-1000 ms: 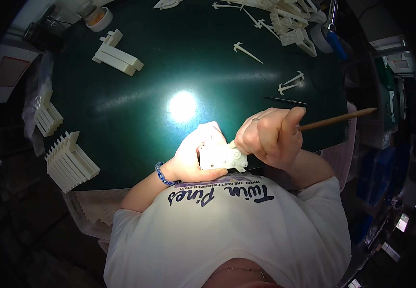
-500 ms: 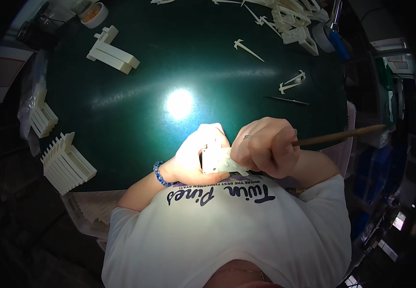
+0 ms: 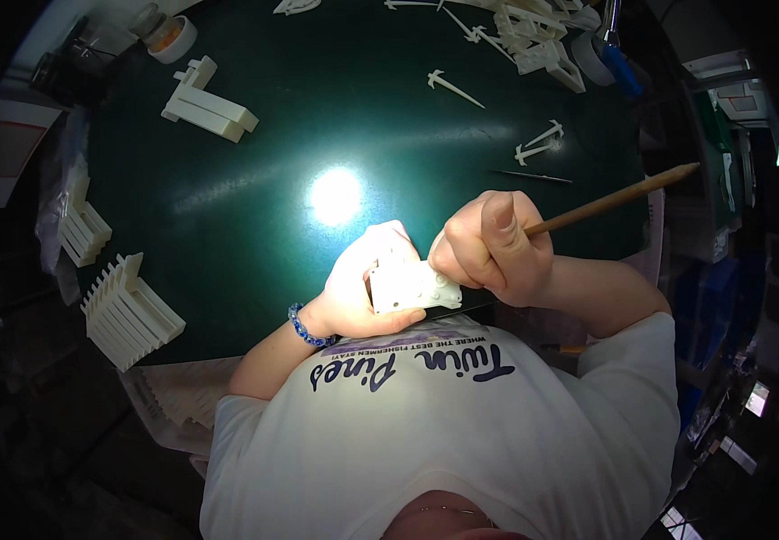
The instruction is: Cleaning and inspecting white plastic components using an air blower and a cleaning brush.
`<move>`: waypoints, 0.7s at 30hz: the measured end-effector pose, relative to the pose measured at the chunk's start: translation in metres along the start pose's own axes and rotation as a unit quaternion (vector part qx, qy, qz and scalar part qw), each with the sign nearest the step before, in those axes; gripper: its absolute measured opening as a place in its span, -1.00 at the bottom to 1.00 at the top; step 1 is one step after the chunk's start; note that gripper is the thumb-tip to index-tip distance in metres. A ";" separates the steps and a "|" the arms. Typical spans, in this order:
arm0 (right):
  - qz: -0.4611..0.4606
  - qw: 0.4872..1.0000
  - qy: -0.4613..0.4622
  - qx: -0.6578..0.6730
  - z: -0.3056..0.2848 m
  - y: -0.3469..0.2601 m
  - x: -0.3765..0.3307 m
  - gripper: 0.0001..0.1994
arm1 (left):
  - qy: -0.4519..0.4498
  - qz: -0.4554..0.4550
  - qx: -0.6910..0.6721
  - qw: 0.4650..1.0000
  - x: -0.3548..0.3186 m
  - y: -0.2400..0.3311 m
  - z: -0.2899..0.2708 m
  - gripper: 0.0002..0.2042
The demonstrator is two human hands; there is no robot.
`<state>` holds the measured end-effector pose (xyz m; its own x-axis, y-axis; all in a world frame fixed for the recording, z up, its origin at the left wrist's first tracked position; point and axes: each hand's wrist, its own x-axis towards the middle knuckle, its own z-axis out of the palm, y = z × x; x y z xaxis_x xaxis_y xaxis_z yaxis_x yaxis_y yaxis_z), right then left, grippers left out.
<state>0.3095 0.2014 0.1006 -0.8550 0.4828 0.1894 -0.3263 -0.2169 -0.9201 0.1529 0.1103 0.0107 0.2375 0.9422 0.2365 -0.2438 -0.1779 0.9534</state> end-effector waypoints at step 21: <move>-0.012 0.999 0.041 0.006 0.016 0.000 0.012 -0.37 | 0.001 0.019 0.012 1.000 0.004 0.000 -0.002 -0.58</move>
<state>0.2933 0.1937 0.1082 -0.8113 0.5552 0.1830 -0.3521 -0.2142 -0.9111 0.1521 0.1142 0.0115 0.2276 0.9351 0.2716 -0.2302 -0.2194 0.9481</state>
